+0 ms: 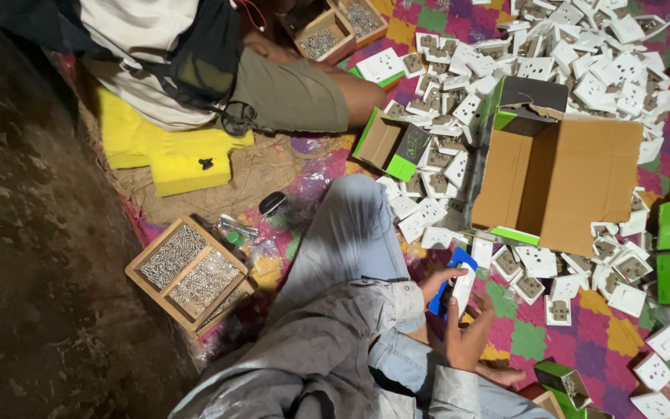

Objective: The person sits on the floor and assembles electrical sockets by hand. They pick up a socket, insert metal screws into the terminals, and place the socket into a blue plastic frame. The person repeats this process with multiple sockets, handling screws and socket bodies directly.

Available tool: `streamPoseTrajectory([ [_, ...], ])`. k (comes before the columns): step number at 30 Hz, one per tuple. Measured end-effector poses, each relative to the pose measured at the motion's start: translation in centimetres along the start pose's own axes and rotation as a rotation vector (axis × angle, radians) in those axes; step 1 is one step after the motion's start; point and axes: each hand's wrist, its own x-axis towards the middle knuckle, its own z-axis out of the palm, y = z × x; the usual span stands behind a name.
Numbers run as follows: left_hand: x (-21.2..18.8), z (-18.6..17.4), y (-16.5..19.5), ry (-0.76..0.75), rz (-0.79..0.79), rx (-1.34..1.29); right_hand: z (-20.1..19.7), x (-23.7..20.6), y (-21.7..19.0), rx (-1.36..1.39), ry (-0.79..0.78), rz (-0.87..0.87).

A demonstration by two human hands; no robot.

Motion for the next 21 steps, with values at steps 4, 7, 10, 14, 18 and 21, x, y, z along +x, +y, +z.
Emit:
streamPoseTrajectory([
  [4,0.0,-0.1,-0.1,0.002,-0.007,-0.013,-0.1,0.1,0.7,-0.169,-0.025,-0.088],
  [7,0.0,-0.1,-0.2,0.007,-0.007,-0.025,0.1,0.1,1.1,-0.129,-0.017,-0.081],
  [10,0.0,0.0,-0.2,0.006,-0.012,-0.037,0.0,0.0,1.3,-0.149,-0.021,-0.080],
  [14,0.1,0.0,-0.2,0.009,-0.013,-0.048,-0.1,0.1,1.3,-0.162,-0.027,-0.112],
  [18,0.1,-0.1,-0.1,0.012,-0.013,-0.057,0.0,0.1,1.2,-0.158,-0.025,-0.059],
  [21,0.1,-0.1,-0.2,0.017,-0.016,-0.065,0.0,0.0,1.2,-0.169,-0.026,-0.074],
])
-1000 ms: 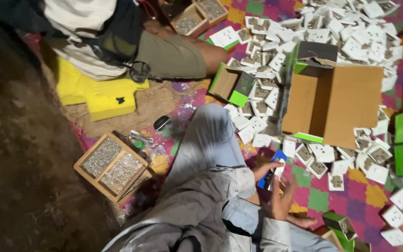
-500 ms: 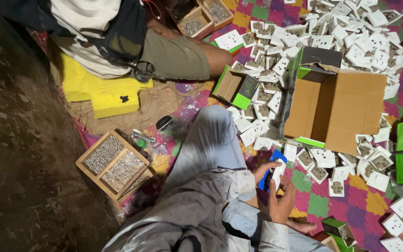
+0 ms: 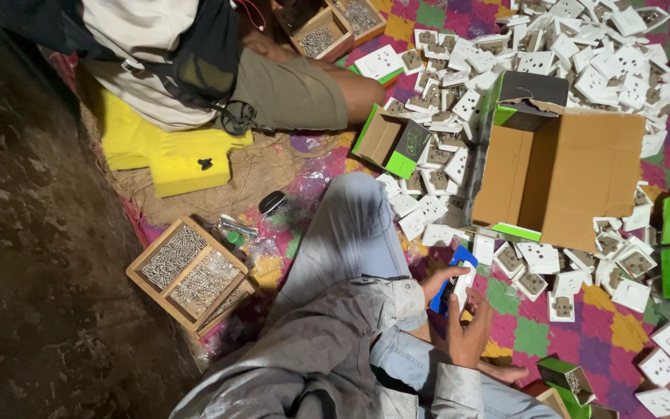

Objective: The person sits on the floor and assembles electrical sockets by hand. They pick up a socket, insert metal screws into the terminals, and place the socket into a blue plastic frame. The person repeats this process with multiple sockets, handling screws and socket bodies directly.

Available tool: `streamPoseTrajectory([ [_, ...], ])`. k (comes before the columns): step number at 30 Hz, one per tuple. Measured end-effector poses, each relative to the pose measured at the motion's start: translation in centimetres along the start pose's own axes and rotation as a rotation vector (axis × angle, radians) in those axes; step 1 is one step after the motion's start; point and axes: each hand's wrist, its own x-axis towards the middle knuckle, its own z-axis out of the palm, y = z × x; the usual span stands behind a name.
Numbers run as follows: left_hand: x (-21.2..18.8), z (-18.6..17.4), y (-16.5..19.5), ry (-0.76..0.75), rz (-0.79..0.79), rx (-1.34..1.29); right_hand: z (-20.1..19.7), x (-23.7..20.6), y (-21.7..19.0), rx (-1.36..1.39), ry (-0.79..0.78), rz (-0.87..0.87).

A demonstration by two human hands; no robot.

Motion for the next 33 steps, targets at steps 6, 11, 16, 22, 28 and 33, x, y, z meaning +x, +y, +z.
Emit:
streamPoseTrajectory([
  [6,-0.07,0.00,0.06,0.005,-0.003,-0.014,0.11,0.02,0.10,0.018,0.007,0.010],
  [11,-0.18,-0.04,0.12,0.012,-0.004,-0.024,0.21,-0.04,0.19,0.005,0.008,0.022],
  [16,-0.16,-0.05,-0.05,0.016,-0.007,-0.039,0.22,0.00,0.26,-0.003,0.014,0.003],
  [22,0.08,-0.15,-0.31,0.020,-0.011,-0.048,0.23,-0.02,0.30,0.000,0.008,0.006],
  [28,0.43,-0.09,-0.52,0.018,-0.017,-0.057,0.20,0.08,0.33,0.010,0.004,-0.003],
  [33,0.49,-0.10,-0.60,0.020,-0.012,-0.071,0.17,0.06,0.16,0.040,-0.003,0.023],
])
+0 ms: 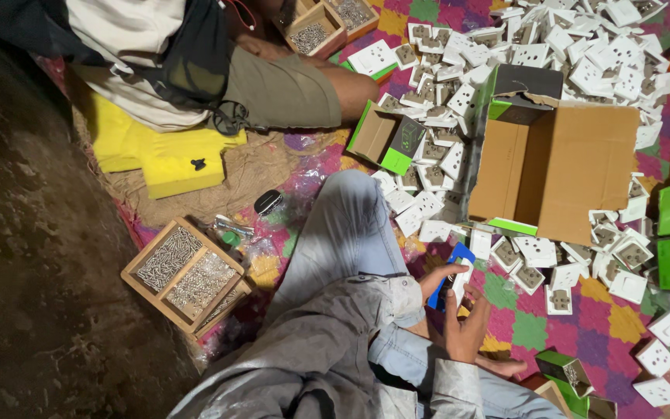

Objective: The person sits on the floor and assembles electrical sockets by hand. They pick up a socket, insert metal screws into the terminals, and place the socket into a blue plastic frame. The person repeats this process with multiple sockets, handling screws and socket bodies directly.

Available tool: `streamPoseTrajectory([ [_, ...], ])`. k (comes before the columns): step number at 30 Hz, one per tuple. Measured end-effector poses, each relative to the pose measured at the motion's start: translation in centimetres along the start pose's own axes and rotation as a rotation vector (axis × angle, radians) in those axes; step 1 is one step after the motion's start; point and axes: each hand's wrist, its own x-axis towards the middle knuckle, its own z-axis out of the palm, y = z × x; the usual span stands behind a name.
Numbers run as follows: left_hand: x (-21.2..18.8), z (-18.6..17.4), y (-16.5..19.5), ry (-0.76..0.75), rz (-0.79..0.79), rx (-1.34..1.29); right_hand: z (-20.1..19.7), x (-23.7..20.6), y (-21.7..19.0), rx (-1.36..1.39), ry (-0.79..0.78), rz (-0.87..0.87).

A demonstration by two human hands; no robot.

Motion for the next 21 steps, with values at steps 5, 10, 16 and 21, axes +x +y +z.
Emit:
streamPoseTrajectory([
  [5,-0.14,0.08,0.05,0.008,0.004,-0.015,0.02,-0.04,-0.22,0.016,0.001,-0.006],
  [10,-0.24,0.15,0.14,0.012,0.008,-0.028,-0.01,-0.09,-0.23,-0.003,-0.003,0.017],
  [16,-0.35,0.12,0.20,0.017,0.015,-0.050,0.07,-0.04,-0.14,-0.021,0.005,0.007],
  [21,-0.35,0.14,0.28,0.016,0.023,-0.060,0.10,-0.12,-0.18,-0.024,0.007,0.035],
])
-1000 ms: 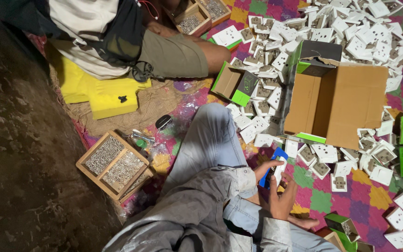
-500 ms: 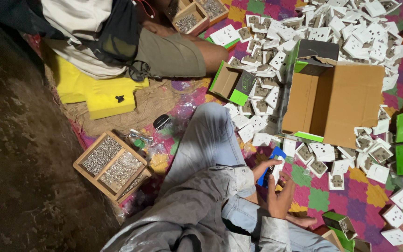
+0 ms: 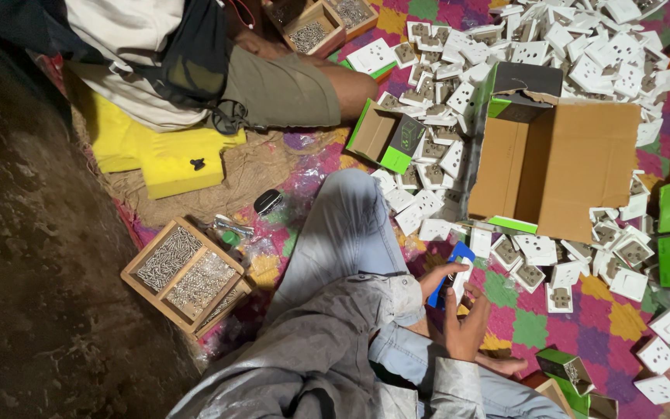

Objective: The person sits on the floor and assembles electrical sockets by hand. They pick up a socket, insert metal screws into the terminals, and place the socket into a blue plastic frame. The person repeats this process with multiple sockets, handling screws and socket bodies directly.

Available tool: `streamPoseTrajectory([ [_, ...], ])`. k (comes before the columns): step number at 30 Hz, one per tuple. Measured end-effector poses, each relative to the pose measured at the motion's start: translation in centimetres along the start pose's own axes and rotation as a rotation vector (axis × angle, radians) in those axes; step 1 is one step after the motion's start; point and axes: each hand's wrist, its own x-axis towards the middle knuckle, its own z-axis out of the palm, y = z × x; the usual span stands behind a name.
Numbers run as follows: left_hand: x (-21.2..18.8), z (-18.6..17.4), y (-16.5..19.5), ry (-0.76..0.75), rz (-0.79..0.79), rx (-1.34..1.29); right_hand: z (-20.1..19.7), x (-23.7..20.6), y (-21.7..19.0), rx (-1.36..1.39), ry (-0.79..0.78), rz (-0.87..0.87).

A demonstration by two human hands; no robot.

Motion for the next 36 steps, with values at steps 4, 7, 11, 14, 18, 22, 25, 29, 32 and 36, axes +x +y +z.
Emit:
streamPoseTrajectory([
  [4,0.06,0.11,0.05,0.039,-0.007,0.018,-0.02,0.02,0.01,-0.017,0.006,-0.034],
  [7,0.07,0.17,0.07,0.023,-0.007,0.002,0.00,0.03,0.02,-0.015,0.005,-0.028],
  [11,0.09,0.26,0.08,0.018,-0.011,0.004,0.01,0.03,-0.01,0.000,0.004,-0.014],
  [14,0.10,0.31,0.11,0.015,-0.015,0.006,0.00,0.02,-0.11,-0.013,0.007,-0.030],
  [18,0.04,0.41,0.09,0.009,-0.027,0.010,-0.06,0.00,-0.29,0.012,-0.004,0.013],
  [22,-0.06,0.42,0.07,0.004,-0.033,0.016,-0.10,-0.02,-0.33,-0.003,-0.006,0.020],
  [25,-0.12,0.39,0.05,0.007,-0.040,0.017,-0.10,-0.02,-0.23,-0.015,-0.002,-0.008],
  [29,-0.16,0.34,0.02,0.007,-0.043,0.018,-0.07,0.02,-0.08,0.010,-0.005,-0.014],
  [32,-0.23,0.26,0.03,0.012,-0.046,0.020,-0.07,0.04,-0.14,0.023,-0.006,-0.022],
  [36,-0.36,0.13,0.00,0.014,-0.050,0.017,-0.14,0.05,-0.30,0.010,-0.011,-0.011],
])
